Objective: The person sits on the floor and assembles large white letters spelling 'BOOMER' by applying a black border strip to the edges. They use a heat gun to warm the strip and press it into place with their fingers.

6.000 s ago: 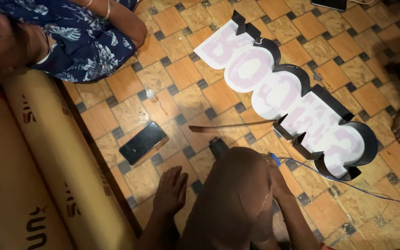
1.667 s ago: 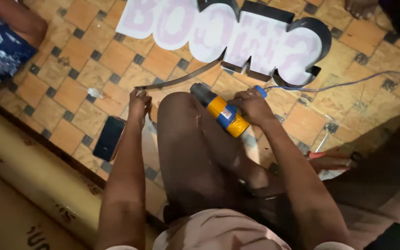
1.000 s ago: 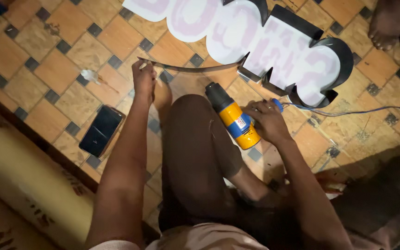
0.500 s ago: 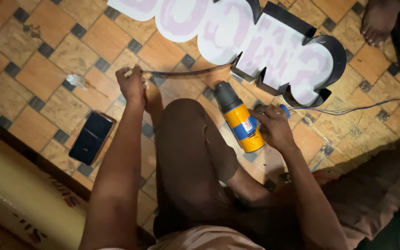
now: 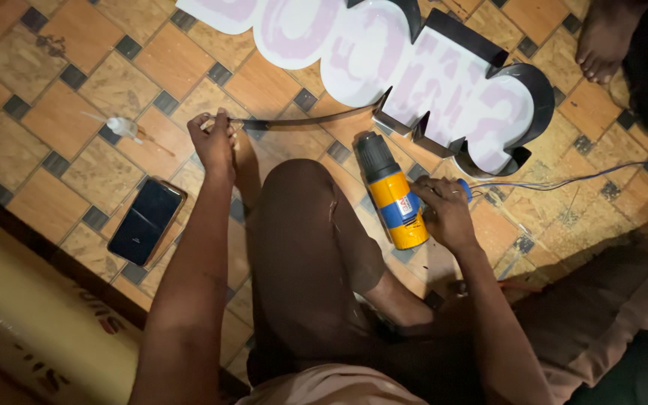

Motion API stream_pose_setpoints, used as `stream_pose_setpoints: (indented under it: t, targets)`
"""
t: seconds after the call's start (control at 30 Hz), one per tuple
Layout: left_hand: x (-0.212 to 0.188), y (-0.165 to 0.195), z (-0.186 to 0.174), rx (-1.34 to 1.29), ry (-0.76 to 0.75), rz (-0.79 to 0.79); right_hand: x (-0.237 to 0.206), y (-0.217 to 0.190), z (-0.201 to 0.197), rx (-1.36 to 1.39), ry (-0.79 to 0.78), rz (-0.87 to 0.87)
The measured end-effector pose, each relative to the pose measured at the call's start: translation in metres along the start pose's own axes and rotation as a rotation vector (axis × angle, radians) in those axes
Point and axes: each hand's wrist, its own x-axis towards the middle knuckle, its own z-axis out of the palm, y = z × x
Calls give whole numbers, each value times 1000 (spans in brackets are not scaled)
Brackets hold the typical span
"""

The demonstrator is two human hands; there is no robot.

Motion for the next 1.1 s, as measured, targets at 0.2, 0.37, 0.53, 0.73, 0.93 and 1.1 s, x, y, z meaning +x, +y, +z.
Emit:
stream_pose_setpoints:
  t: [0.2, 0.37, 0.53, 0.73, 0.93, 1.1]
  targets:
    - [-2, 2, 2, -22, -1, 46, -1, 3, 2, 10, -7, 12]
    - [-5, 5, 1, 18, 25, -25, -2, 2, 2, 2, -13, 21]
    - [-1, -4, -3, -29, 3, 68, -2, 2, 4, -16, -23, 24]
    - [-3, -17, -14, -49, -33, 126, -5, 2, 4, 6, -10, 34]
    - [-25, -27, -40, 272, -66, 502, -10, -7, 0, 65, -6, 37]
    - [-22, -35, -49, 396, -73, 570, -7, -21, -2, 96, 2, 97]
